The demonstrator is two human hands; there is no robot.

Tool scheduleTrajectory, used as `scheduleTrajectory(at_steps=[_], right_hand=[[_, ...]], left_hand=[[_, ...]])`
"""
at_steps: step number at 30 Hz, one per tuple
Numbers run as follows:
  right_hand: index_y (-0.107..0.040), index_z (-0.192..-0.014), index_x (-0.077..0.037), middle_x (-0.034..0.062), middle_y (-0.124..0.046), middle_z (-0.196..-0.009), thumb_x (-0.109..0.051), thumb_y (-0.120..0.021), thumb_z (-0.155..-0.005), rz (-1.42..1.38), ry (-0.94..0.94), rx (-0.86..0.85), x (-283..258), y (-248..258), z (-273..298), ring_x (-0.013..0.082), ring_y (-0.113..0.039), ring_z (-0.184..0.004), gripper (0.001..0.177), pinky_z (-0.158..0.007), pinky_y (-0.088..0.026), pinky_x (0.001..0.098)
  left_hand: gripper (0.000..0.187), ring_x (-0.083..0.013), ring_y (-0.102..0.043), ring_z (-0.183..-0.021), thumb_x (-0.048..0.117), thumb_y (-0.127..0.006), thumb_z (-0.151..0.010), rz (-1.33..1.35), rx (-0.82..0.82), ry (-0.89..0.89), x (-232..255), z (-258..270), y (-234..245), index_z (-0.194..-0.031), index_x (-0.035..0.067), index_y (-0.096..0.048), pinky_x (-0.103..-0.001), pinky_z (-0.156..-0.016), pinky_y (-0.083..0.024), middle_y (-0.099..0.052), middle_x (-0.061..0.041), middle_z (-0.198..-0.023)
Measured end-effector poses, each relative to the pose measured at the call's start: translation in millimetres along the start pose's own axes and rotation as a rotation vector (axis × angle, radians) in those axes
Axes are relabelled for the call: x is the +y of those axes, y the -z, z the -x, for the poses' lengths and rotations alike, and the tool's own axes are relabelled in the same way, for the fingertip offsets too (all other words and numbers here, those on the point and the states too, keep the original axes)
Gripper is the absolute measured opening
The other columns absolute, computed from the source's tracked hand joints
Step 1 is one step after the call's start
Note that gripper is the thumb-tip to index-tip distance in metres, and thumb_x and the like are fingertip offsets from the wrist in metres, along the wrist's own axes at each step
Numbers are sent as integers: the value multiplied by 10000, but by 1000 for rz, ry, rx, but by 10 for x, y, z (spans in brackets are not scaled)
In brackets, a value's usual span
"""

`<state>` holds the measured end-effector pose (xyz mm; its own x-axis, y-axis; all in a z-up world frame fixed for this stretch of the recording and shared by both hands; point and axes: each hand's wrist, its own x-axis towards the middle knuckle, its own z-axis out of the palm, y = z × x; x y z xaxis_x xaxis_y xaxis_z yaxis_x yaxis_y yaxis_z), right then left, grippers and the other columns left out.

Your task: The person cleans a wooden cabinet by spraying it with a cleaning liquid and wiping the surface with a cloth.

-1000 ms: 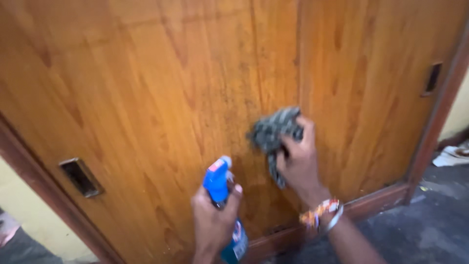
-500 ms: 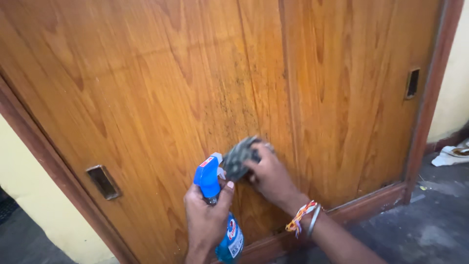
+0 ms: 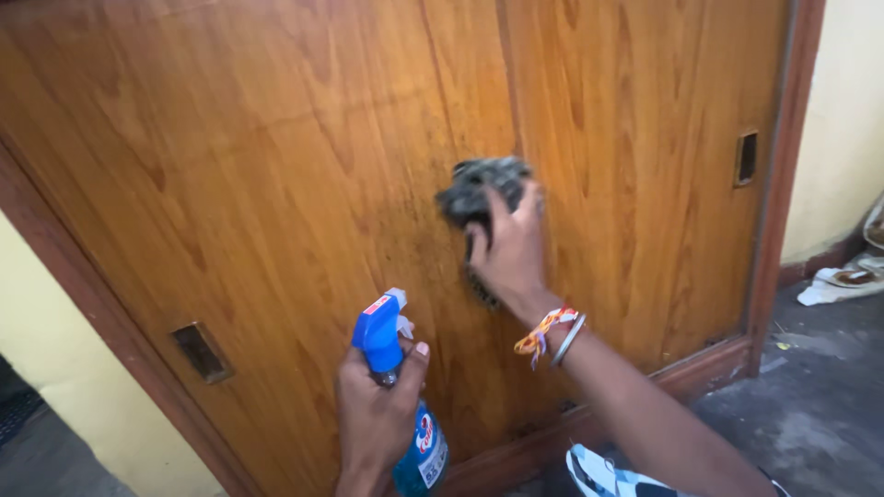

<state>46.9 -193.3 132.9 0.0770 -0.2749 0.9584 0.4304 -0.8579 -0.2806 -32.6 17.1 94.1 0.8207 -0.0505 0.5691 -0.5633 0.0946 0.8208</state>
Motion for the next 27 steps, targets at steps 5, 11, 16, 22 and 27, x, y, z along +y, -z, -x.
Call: scheduleTrajectory(at_steps=[5,11,16,22,27], right_hand=[[-704,-1124,-109,266,-532,-1360,-23,-698,-748,-27,356,-341,45,28,473,448,-559,-1256,386,-1044,-506,489],[-712,-1147,-140,170,-588,-1336,-62,-682,-777,141,125,-611,71,235,452,358,-657,-1093,380,-808,-564,477],[-616,-1330,-89,267,-529,-1327,-185,-680,-881,87,-272,-157,184,192,-71,463,-620,-1103,465,-937,-534,502],[-532,-1422,-23,435,-336,-1394,-226,-708,-916,196,-57,-253,51,-30,299,584,-534,-1138,573,-949,-464,565],[-684,-1153,-173,268,-519,-1412,-125,-674,-812,11,232,-518,-111,-35,962,428,-666,-1116,345,-863,-588,479]], left_hand=[[198,-60,-536,-618,53,-729,-839,8,-6,45,-82,-21,-105,-1024,8,-674,-257,-536,-439,-608,10,-752],[206,-60,-567,-631,52,-738,-830,-56,-19,49,-84,29,-89,-1025,12,-687,-256,-555,-468,-637,6,-751],[281,-70,-571,-614,44,-727,-816,-98,9,78,-12,65,29,-1094,26,-690,-264,-549,-477,-645,3,-741],[254,-80,-559,-625,44,-738,-836,-98,8,77,-71,60,43,-1080,-10,-694,-275,-557,-462,-635,-6,-756],[209,-88,-612,-618,70,-762,-839,-143,24,177,-144,113,-13,-1019,-20,-709,-273,-562,-500,-679,-41,-736]])
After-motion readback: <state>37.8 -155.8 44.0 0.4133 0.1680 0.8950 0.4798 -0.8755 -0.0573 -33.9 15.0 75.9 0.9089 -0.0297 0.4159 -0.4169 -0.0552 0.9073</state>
